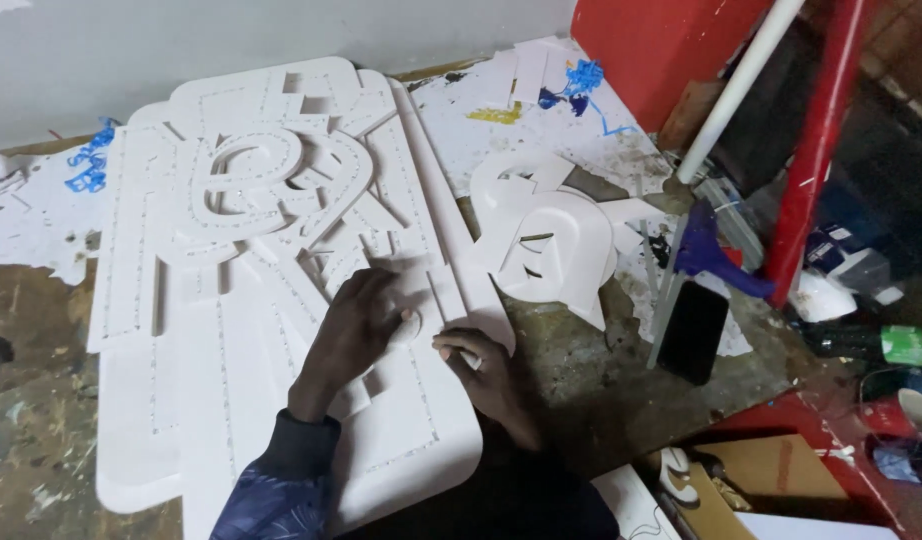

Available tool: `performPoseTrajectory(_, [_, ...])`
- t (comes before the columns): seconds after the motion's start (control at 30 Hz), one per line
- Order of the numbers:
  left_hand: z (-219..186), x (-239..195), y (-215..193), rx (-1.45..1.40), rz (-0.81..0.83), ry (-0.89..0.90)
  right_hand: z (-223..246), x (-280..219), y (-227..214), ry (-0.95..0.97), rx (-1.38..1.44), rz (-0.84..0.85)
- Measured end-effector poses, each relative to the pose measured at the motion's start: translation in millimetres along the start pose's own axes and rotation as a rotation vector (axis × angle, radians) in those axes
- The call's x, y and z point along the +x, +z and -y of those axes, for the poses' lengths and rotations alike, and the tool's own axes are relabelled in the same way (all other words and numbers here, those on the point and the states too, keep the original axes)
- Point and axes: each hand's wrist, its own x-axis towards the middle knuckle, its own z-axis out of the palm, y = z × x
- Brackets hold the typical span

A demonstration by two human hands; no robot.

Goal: Applying flexible LED strips into the channels of foam sign letters by peeling the adhesive backing and pressing them into place.

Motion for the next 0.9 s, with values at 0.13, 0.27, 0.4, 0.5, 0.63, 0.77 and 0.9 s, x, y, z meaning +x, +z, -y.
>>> performPoseTrajectory(0.13, [-33,36,20,0.067,0.141,0.101,-41,19,-50,0.096,-0.064,-0.344])
performPoseTrajectory(0.27, [-56,102,74,0.223,0.325,0.077,-58,22,-109,0.030,-0.284,-0.775])
performPoseTrajectory(0.4, [-30,181,157,0.266,0.254,0.036,-72,32,-150,0.082,-0.538,-0.832])
performPoseTrajectory(0.5, [-32,203,181,0.430,0.179,-0.049,-95,30,-160,0.311,-0.264,-0.778])
performPoseTrajectory(0.63, [-30,211,177,0.349,0.167,-0.088,-90,27,-162,0.255,0.092,-0.827])
performPoseTrajectory(0.77, [1,228,171,0.129,0.140,-0.233,-33,27,-160,0.236,0.432,-0.776])
performPoseTrajectory(0.9, [32,236,178,-0.133,0.065,-0.232,-97,29,-174,0.261,0.495,-0.816])
